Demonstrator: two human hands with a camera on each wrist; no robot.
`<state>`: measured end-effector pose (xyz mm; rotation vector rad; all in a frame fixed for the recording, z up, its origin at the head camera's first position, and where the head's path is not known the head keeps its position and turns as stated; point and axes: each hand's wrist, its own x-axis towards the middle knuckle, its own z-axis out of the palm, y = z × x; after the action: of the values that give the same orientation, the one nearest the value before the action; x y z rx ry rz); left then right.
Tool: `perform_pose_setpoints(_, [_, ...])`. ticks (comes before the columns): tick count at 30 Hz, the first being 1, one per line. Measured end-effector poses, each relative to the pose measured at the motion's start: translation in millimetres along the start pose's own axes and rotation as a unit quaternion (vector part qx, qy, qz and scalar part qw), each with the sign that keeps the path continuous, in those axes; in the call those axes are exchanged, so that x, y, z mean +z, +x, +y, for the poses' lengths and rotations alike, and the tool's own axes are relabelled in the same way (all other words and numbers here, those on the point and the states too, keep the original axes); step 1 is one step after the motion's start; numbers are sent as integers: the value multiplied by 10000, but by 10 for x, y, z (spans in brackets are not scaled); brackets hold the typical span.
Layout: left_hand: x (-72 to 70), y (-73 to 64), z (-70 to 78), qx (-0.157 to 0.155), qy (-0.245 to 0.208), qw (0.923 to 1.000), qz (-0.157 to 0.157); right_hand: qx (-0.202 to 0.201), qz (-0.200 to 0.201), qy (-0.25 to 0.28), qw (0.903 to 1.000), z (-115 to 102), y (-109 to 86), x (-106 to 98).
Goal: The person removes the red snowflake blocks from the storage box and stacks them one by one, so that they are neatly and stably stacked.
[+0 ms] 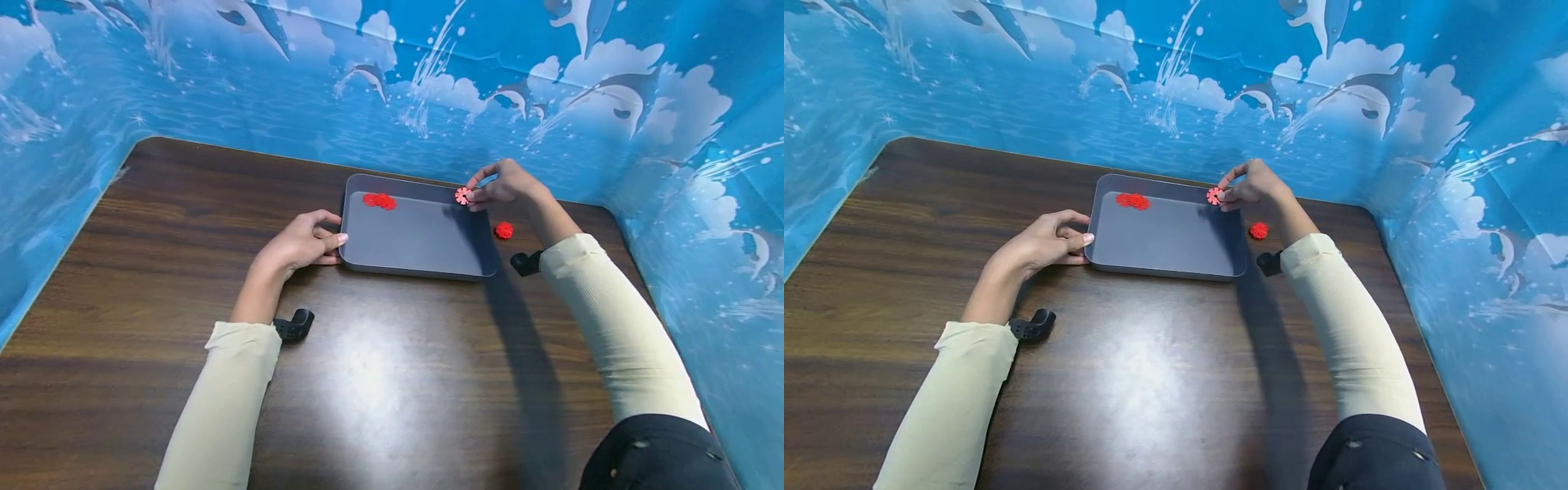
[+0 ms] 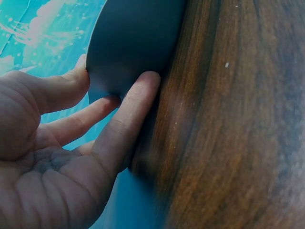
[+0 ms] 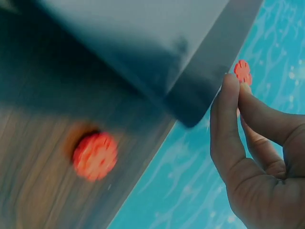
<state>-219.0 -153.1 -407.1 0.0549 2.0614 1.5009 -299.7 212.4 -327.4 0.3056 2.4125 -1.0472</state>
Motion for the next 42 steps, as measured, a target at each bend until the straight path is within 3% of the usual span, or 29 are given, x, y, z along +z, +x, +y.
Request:
perform_pose_setpoints(8, [-10, -6, -21, 54, -27, 10000, -18, 270, 53, -200, 9994, 372, -49, -287])
perform_pose_setpoints(16, [-20, -10, -6, 8, 18, 10000, 22, 665, -29, 647, 9957, 741, -81, -407])
perform_pose_setpoints(20, [-17, -9, -2, 17, 1, 10000, -7, 780, -55, 734, 9942, 847, -58, -419])
perform_pose_setpoints(32, [-8, 31, 7, -69, 35, 10000, 21, 770, 4, 642, 9950, 917, -53, -414])
perform_pose_setpoints(42, [-13, 17, 0, -55, -39, 10000, -8, 644, 69, 406, 9971, 817, -101, -382])
